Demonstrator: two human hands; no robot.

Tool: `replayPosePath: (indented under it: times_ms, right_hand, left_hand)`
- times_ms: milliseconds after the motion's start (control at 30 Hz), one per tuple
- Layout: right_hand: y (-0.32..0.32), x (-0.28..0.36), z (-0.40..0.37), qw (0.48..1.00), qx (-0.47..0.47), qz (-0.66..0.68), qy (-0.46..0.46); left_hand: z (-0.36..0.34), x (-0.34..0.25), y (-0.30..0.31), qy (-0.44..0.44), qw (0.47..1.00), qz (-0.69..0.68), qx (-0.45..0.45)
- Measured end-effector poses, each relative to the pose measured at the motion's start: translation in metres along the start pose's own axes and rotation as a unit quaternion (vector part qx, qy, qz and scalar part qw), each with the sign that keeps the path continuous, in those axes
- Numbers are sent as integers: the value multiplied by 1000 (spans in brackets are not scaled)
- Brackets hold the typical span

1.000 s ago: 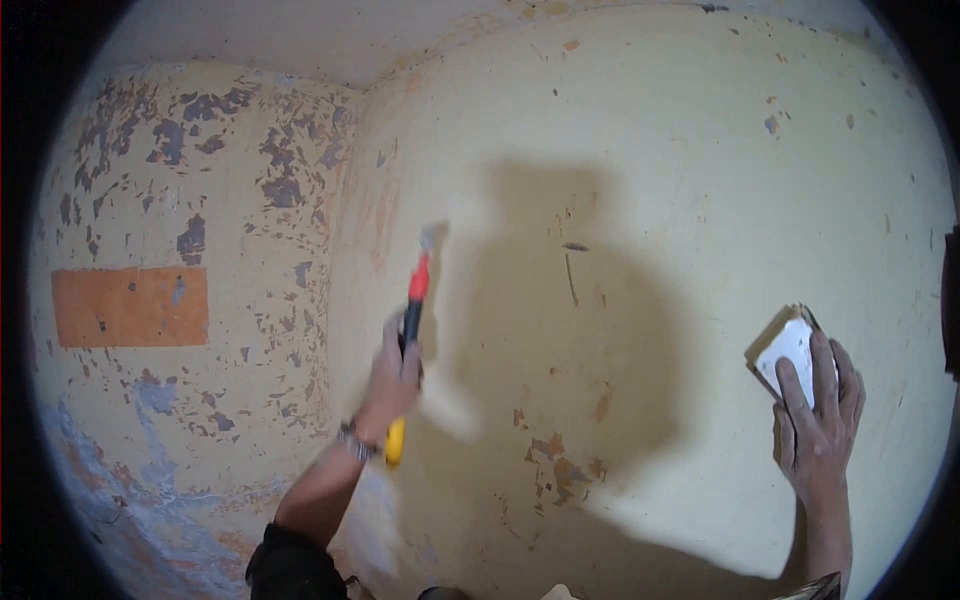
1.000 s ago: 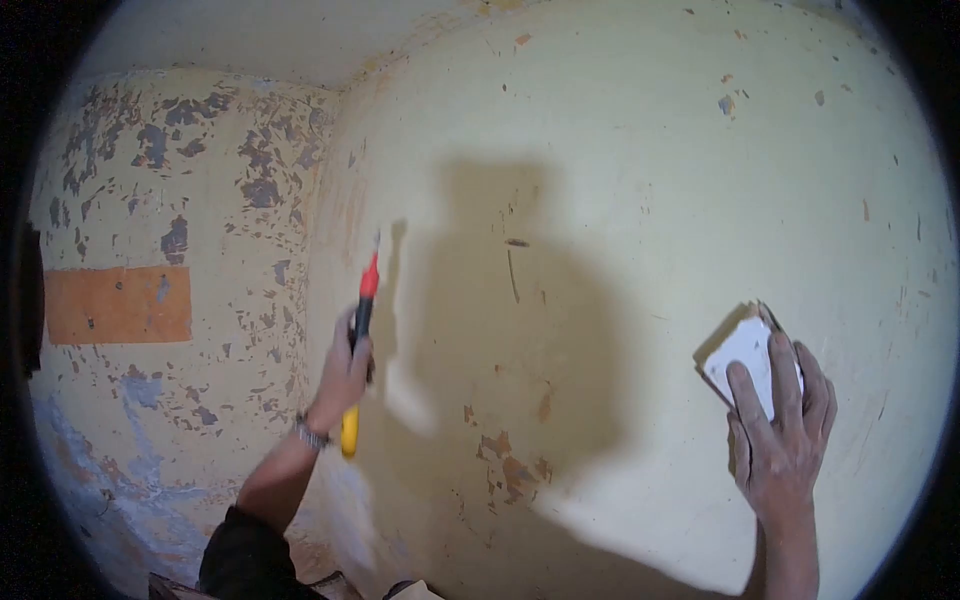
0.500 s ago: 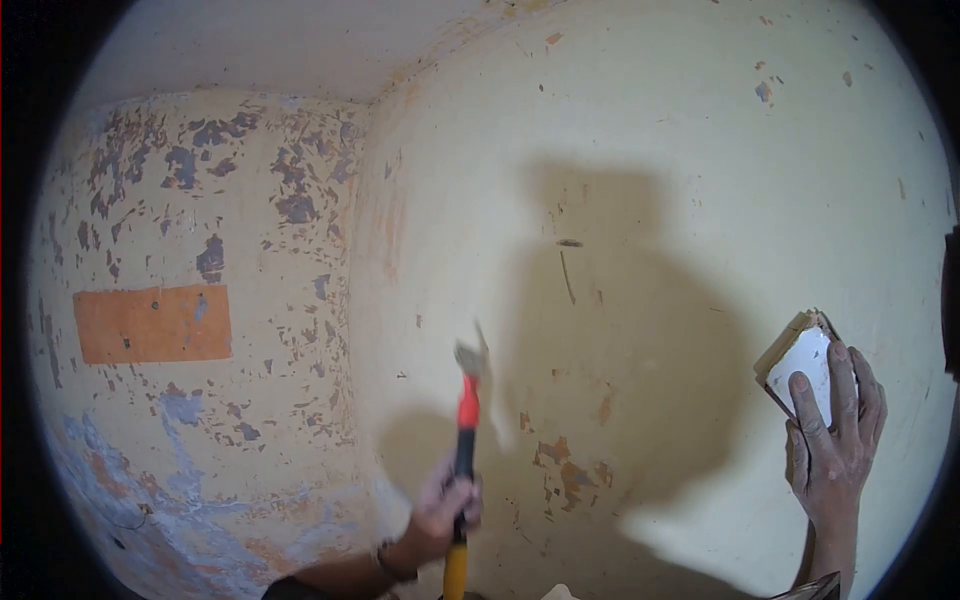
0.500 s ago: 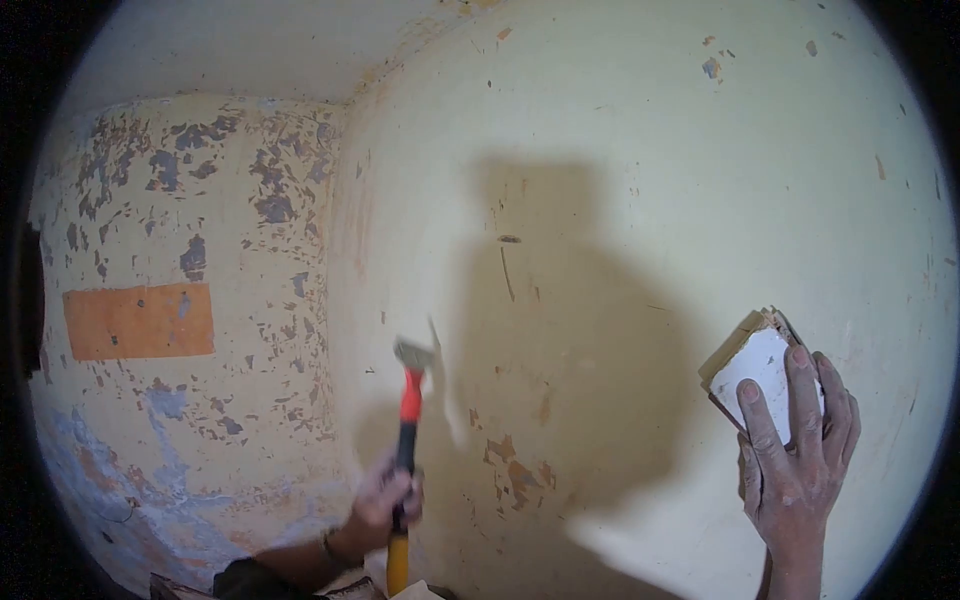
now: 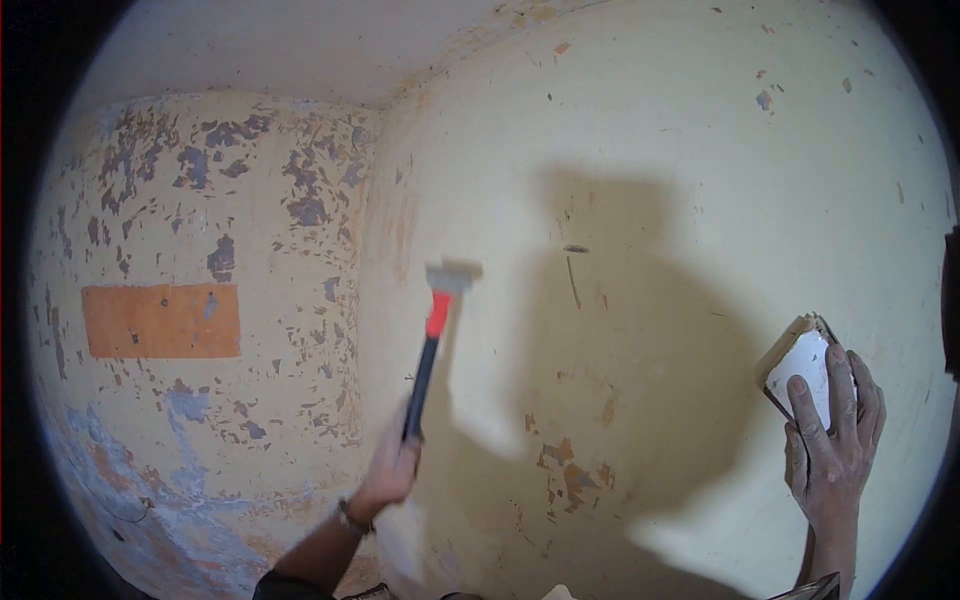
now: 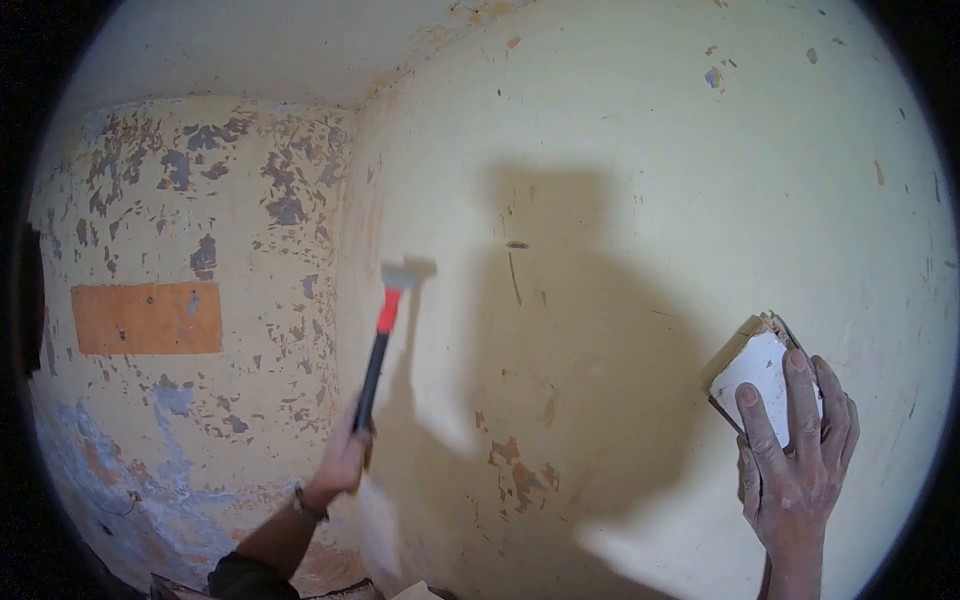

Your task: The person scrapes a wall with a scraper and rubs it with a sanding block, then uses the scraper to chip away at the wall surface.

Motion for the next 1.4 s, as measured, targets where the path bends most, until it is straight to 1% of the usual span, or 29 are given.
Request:
replayPosePath:
  times_ms: [33,67,133,200,233,267,300,333,367,400,433,500,533,600,633,700,733,800,833,900,1033,1133,1200,1233,1300,1400]
  right_hand:
    - [0,0,0,1000,1,1,0]
    - [0,0,0,1000,0,2,0]
    - [-1,1,0,1000,0,3,-1]
    - [-1,0,0,1000,-1,6,-6]
    - [-1,0,-1,1000,-2,2,-5]
    - [-1,1,0,1000,-5,-1,-4]
    - [0,1,0,1000,-6,1,-4]
    - [0,1,0,1000,-8,4,-4]
    - [1,0,0,1000,-9,6,-4]
    - [1,-1,0,1000,-8,5,-5]
    - [0,-1,-1,1000,-2,-1,-1]
    - [-1,0,0,1000,5,-7,2]
    - [-1,0,0,1000,3,-9,4]
    - [-2,1,0,1000,3,-9,7]
    - [-2,0,0,1000,2,-12,5]
    - [-3,0,0,1000,2,-18,2]
    - [-3,0,0,1000,2,-15,3]
    - [-3,0,0,1000,5,-13,4]
    - [-2,1,0,1000,5,-17,3]
    - [-3,1,2,1000,8,-21,4]
    - [-3,2,2,1000,10,-27,8]
    - [-4,2,1,999,12,-31,11]
    - [-6,2,1,999,16,-29,16]
    - [-6,2,1,999,13,-40,17]
    - [-7,2,0,998,13,-52,20]
    - [-5,1,1,998,18,-50,21]
  left_hand:
    - [24,-18,14,-31,997,62,-25]
    - [45,-35,25,-5,998,47,-39]
    - [88,-44,49,-90,990,76,-79]
    - [121,-61,70,-78,982,119,-123]
    - [139,-60,79,-78,982,121,-123]
    - [154,-61,94,-108,956,205,-179]
    - [166,-61,106,-138,919,286,-233]
    - [184,-51,115,-138,919,287,-234]
    - [196,-48,124,-159,887,332,-279]
    - [198,-59,125,-180,851,374,-322]
    - [202,-61,127,-180,851,374,-320]
    - [212,-66,124,-52,888,384,-247]
    - [215,-65,122,-51,889,384,-245]
    - [223,-65,114,-59,882,422,-202]
    - [225,-65,111,-58,882,422,-201]
    - [236,-64,103,-29,885,434,-165]
    - [241,-62,103,-29,886,433,-164]
    - [250,-60,104,-65,890,413,-185]
    - [257,-57,104,-64,890,412,-183]
    - [266,-57,105,-91,889,406,-190]
    - [288,-55,109,-77,900,387,-184]
    - [320,-59,125,-76,889,405,-200]
    - [341,-73,135,-84,851,466,-230]
    - [352,-80,141,-84,852,465,-228]
    - [364,-95,151,-40,866,453,-210]
    - [378,-92,159,-67,871,443,-203]
Point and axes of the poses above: each hand's wrist, its own z-axis towards the middle knuckle, its own y-axis out of the back of the hand, x = y × z, the point moved 8 cm from there along z, towards the middle knuckle, and after that the axes turned 10 degrees about x, right-handed, at the moved point
